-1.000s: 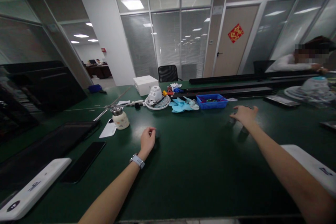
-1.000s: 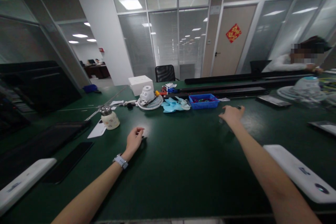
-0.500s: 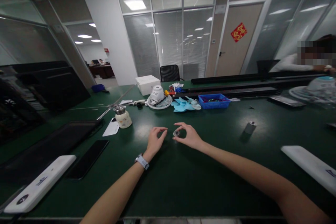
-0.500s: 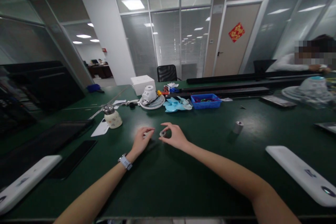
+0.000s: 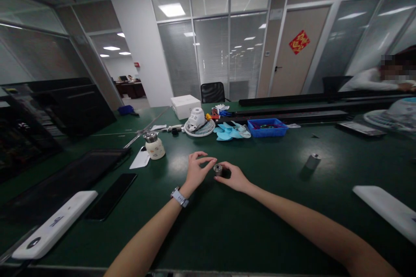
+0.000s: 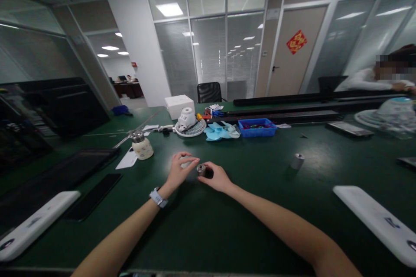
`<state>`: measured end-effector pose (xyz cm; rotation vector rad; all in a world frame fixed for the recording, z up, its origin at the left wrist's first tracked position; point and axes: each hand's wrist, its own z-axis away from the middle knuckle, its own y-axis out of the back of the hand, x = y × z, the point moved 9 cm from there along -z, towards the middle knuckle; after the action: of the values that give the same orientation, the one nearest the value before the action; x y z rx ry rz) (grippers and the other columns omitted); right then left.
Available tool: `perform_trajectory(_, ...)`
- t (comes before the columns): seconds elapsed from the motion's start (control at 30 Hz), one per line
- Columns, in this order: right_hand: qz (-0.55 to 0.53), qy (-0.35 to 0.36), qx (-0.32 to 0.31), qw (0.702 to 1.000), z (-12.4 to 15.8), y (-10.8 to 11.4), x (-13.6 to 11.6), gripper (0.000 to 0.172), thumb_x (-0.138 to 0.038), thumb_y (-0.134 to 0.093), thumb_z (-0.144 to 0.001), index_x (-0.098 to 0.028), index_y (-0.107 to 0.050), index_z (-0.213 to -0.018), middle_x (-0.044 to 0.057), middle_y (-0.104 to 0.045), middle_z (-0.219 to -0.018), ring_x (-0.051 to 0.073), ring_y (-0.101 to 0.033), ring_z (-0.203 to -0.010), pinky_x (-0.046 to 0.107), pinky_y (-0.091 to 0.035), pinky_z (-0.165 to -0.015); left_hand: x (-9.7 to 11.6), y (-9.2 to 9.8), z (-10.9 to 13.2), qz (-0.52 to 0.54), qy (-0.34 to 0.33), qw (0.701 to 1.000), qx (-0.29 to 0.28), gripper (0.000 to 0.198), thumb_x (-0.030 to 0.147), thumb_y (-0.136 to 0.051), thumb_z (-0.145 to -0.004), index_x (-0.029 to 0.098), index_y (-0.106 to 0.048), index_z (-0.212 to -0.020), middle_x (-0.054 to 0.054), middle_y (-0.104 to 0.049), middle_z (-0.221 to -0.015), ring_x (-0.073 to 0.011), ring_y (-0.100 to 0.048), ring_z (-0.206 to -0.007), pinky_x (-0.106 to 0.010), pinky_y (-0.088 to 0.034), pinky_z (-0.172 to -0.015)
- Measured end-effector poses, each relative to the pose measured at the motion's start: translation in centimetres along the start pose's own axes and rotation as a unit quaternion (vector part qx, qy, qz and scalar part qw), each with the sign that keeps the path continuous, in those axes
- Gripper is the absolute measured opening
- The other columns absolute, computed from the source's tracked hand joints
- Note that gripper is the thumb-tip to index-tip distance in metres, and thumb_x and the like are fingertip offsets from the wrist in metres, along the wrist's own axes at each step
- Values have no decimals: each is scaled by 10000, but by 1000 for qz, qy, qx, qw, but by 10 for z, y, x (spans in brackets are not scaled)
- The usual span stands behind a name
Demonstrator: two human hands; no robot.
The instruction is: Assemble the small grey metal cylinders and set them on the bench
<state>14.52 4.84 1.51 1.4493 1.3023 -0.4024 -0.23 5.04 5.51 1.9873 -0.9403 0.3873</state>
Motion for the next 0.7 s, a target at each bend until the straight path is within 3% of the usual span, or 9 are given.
perform_trajectory(0.13, -5, -1, 0, 1000, 1, 1, -1, 422, -349, -709, -716, -193, -597, -1092, 40, -666, -1042, 173, -618, -979, 347, -465, -920, -33, 8, 3, -84, 34, 995, -48, 240, 506, -601, -799, 370, -746, -932, -39, -555, -1133, -256, -410, -1099, -432, -338, -980)
perform_trajectory(0.23, -4, -2, 3, 1000, 1, 1, 2, 429, -365, -719, -706, -196, -601, -1083, 42, -669, -1030, 178, -621, -969, 351, -473, -905, -59, -1, 10, -138, 71, 980, -124, 261, 559, -590, -782, 408, -738, -935, -20, -531, -1199, -289, -373, -1119, -468, -326, -956)
perform_trajectory(0.37, -1, -7, 1, 1000, 0, 0, 5, 446, -402, -715, -706, -204, -602, -1090, 47, -668, -1031, 184, -620, -964, 356, -476, -891, -68, -13, 15, -158, 66, 970, -174, 317, 624, -586, -747, 437, -724, -963, -7, -532, -1211, -302, -368, -1116, -480, -311, -936)
perform_trajectory(0.43, -3, -12, 6, 1000, 0, 0, 4, 505, -427, -725, -688, -210, -593, -1125, 54, -660, -1060, 187, -614, -976, 351, -476, -883, -68, -12, 14, -153, 72, 973, -160, 374, 632, -580, -746, 435, -696, -1042, -16, -542, -1214, -300, -381, -1112, -471, -320, -928)
perform_trajectory(0.53, 32, -8, 24, 999, 0, 4, -2, 531, -463, -713, -690, -234, -597, -1155, 54, -649, -1094, 193, -603, -984, 370, -453, -898, -75, 0, 9, -122, 120, 981, -89, 432, 601, -491, -822, 386, -647, -1162, -43, -584, -1182, -283, -428, -1088, -451, -344, -923)
perform_trajectory(0.7, 204, 9, 32, 978, -3, 27, -16, 385, -501, -659, -721, -259, -669, -1020, 29, -676, -954, 216, -576, -981, 472, -316, -991, -84, 15, 4, -56, 148, 987, -1, 466, 496, -342, -914, 245, -706, -1059, -67, -680, -1033, -245, -530, -1024, -411, -358, -944)
